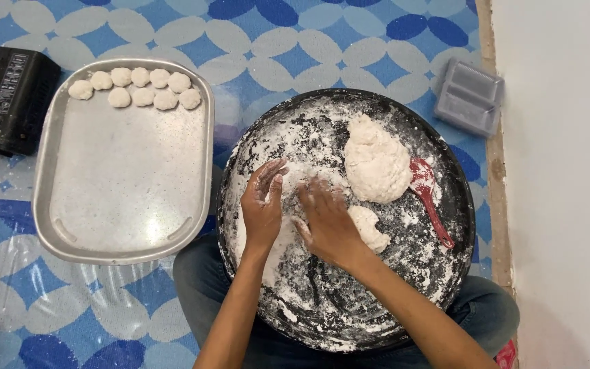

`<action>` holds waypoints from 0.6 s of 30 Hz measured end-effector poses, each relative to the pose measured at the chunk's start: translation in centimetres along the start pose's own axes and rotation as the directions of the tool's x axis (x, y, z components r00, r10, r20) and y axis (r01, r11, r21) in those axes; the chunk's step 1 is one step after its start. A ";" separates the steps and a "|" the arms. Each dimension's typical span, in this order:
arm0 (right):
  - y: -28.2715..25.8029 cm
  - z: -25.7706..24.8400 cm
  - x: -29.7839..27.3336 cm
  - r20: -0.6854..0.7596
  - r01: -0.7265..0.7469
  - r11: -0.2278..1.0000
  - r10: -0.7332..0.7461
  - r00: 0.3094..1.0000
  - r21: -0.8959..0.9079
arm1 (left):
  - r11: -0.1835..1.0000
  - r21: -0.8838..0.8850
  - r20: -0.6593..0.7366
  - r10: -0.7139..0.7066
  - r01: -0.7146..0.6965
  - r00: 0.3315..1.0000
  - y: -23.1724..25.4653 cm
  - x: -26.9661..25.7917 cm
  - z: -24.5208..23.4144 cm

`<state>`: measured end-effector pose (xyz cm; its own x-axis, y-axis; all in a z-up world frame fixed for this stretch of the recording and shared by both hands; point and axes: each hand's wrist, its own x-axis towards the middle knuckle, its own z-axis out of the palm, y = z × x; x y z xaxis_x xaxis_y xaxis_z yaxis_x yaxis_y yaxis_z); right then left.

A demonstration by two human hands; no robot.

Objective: Shaping small balls of dough by hand on a floured surface.

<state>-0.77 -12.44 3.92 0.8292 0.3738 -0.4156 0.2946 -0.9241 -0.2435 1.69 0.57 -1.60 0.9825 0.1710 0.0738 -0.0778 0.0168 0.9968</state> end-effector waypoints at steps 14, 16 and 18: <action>1.0 0.3 2.5 -0.049 -0.130 0.991 0.131 0.990 0.026 | 1.000 -0.016 0.014 0.012 -0.011 1.000 -3.6 -0.1 -0.7; 1.0 -1.0 1.1 -0.072 -0.085 0.983 0.098 0.993 0.160 | 1.000 -0.012 0.008 0.011 -0.011 1.000 -3.2 -0.2 -0.8; 1.3 -2.7 -0.1 -0.126 -0.035 0.944 0.080 0.989 0.328 | 1.000 -0.013 0.006 0.026 -0.026 1.000 -2.3 -0.2 -0.7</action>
<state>0.77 -13.92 6.03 0.9035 0.2855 -0.3196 0.0935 -0.8591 -0.5032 1.58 1.20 -3.95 0.9812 0.1650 0.1000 -0.1054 0.0247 0.9941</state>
